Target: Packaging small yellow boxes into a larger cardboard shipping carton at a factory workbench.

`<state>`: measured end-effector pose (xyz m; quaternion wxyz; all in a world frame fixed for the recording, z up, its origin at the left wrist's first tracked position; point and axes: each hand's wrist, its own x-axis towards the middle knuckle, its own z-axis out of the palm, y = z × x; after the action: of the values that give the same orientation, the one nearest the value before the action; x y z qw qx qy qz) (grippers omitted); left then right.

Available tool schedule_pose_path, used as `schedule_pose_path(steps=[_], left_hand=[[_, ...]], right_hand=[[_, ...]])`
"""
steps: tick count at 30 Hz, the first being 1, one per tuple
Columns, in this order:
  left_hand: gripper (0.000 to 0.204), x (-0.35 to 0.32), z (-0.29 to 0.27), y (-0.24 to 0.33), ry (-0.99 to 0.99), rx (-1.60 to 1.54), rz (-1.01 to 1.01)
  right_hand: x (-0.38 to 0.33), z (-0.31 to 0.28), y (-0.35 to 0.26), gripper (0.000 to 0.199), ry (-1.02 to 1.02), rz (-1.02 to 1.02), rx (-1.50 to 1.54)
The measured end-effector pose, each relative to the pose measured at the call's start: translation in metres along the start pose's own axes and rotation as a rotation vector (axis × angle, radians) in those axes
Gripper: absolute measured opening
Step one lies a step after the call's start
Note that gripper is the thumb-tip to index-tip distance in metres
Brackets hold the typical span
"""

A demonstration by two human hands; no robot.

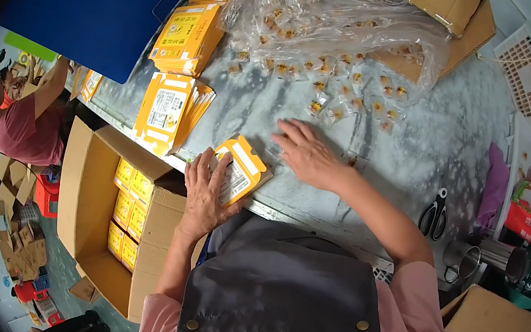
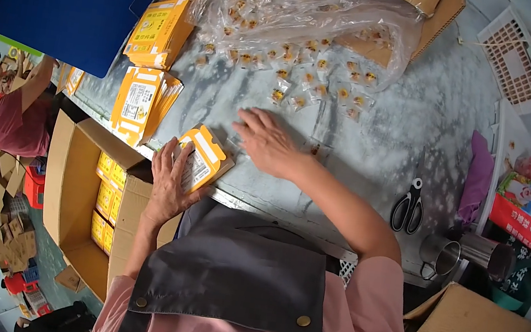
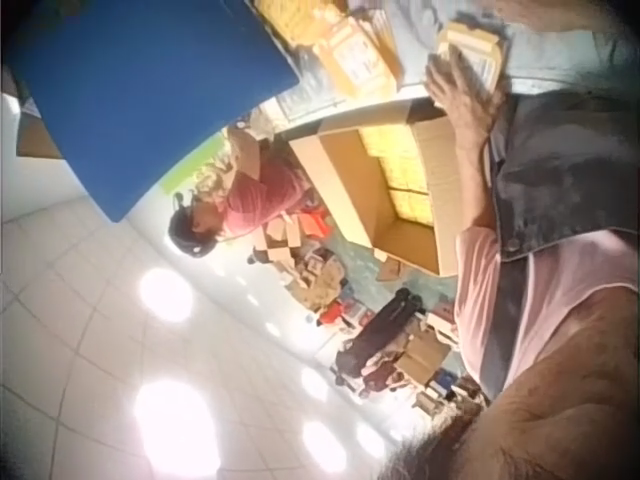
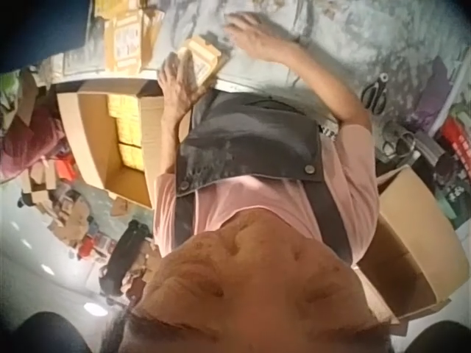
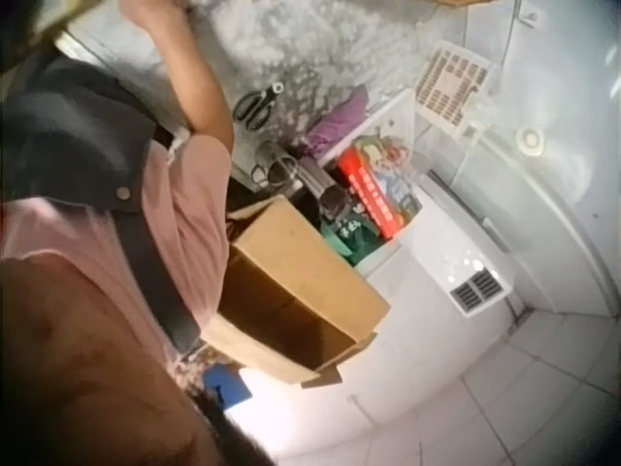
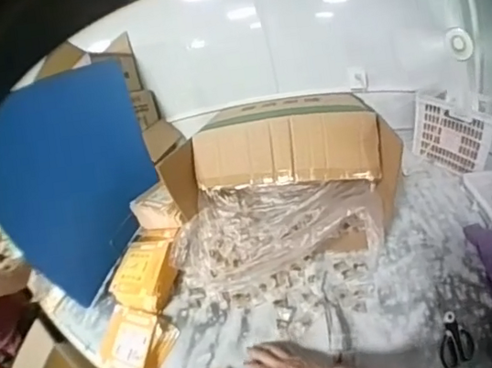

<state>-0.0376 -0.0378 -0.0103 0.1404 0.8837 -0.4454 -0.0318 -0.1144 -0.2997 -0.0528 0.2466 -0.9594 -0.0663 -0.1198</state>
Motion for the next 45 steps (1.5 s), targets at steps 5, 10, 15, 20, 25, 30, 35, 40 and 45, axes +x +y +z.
schedule_pose_path(steps=[5,10,15,20,25,30,35,40,45], left_hand=[[0.097,-0.001,-0.004,0.002,-0.001,0.016,-0.013],[0.098,0.000,0.000,0.001,0.003,-0.010,-0.013],[0.098,0.000,0.003,0.001,-0.004,-0.022,-0.021],[0.097,-0.001,0.001,0.000,0.005,-0.019,-0.026],[0.098,-0.002,0.003,0.001,0.005,-0.019,-0.026],[0.099,-0.002,0.004,0.002,-0.003,-0.030,-0.030],[0.101,0.000,0.001,-0.001,0.002,-0.029,-0.012],[0.100,0.001,-0.003,-0.006,-0.046,-0.038,0.006],[0.097,0.008,-0.009,-0.005,-0.082,-0.062,0.078]], right_hand=[[-0.038,-0.023,-0.002,0.033,-0.186,0.033,0.153],[0.003,-0.038,0.041,0.043,0.083,0.166,0.095],[0.018,-0.008,0.059,0.049,0.118,0.156,-0.097],[-0.003,-0.017,0.034,0.046,-0.010,0.165,0.174],[0.021,-0.030,0.053,0.037,0.120,0.194,0.182],[0.016,-0.012,0.069,0.032,0.107,0.145,0.108],[-0.015,-0.070,0.056,0.032,-0.061,0.478,0.644],[-0.023,-0.073,0.039,0.069,-0.108,0.330,0.287],[-0.036,-0.037,0.009,0.105,-0.318,0.007,-0.063]])
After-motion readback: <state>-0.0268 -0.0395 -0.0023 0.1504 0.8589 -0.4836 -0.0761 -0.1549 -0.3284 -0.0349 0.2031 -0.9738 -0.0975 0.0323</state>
